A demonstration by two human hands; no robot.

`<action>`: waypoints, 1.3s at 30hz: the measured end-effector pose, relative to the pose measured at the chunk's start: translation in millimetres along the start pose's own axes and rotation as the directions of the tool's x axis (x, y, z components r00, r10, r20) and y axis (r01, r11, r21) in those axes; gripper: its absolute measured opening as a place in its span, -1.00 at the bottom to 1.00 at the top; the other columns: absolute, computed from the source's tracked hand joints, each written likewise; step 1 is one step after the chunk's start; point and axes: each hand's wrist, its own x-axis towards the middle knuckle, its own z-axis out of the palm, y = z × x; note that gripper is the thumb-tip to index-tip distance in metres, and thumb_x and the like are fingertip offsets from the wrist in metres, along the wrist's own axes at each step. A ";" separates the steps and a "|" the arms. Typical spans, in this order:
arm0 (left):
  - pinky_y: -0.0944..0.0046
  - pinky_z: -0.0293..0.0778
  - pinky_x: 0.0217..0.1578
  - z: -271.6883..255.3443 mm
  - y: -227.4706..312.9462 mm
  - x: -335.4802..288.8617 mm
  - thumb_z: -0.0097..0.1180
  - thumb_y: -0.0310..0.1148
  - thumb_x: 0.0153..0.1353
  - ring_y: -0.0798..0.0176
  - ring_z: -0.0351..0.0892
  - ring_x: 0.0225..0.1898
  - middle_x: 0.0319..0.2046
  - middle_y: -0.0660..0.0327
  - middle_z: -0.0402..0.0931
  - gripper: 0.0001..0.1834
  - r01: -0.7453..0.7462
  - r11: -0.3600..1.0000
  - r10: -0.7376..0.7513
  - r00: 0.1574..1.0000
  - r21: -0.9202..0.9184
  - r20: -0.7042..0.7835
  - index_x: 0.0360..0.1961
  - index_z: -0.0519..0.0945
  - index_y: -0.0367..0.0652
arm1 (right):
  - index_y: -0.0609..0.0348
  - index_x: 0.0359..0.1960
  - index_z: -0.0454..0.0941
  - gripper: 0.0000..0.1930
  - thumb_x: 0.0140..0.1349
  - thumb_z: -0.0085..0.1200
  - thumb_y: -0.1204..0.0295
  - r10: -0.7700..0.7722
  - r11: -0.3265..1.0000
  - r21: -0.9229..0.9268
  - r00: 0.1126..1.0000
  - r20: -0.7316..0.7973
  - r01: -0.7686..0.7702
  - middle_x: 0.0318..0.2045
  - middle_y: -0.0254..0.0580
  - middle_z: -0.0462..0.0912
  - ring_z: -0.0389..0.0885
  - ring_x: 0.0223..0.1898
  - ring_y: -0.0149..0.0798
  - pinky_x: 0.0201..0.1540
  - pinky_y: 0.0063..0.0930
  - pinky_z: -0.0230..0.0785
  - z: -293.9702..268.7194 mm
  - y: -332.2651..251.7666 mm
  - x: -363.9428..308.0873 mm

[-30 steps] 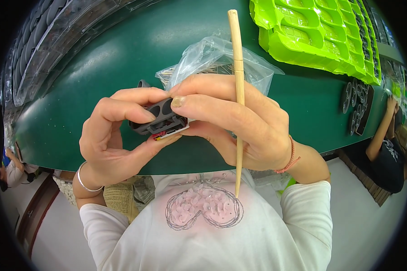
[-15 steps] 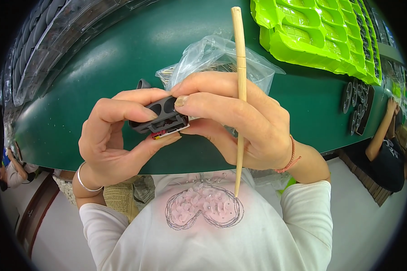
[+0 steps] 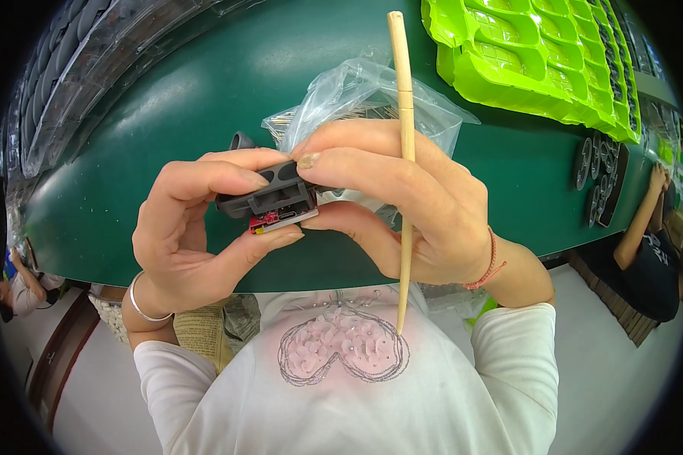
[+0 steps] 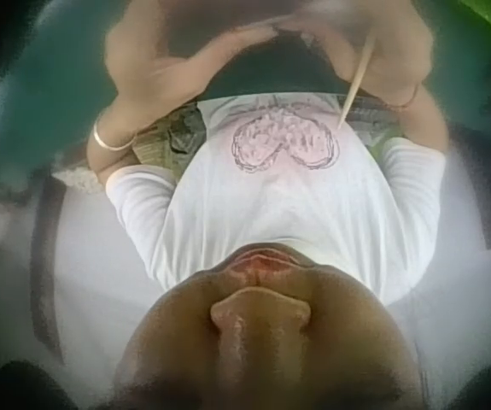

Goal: The person assembles small battery-powered electronic devices by hand, taking batteries, circuit boards, and other components from a component tray and fitting them into plastic casings using a wooden pick.

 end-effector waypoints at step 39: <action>0.35 0.43 -0.17 -27.5 11.0 7.4 0.38 -0.61 -0.16 0.28 0.53 -0.24 -0.28 0.23 0.58 -0.55 0.154 0.791 -0.134 0.988 0.592 -0.078 -0.15 0.60 -0.21 | 0.36 0.02 0.43 -0.69 0.22 0.00 0.72 0.001 1.000 -0.013 1.000 -0.006 -0.001 -0.02 0.30 0.53 0.66 -0.37 -0.22 -0.20 -0.39 0.54 -3.7 4.1 0.7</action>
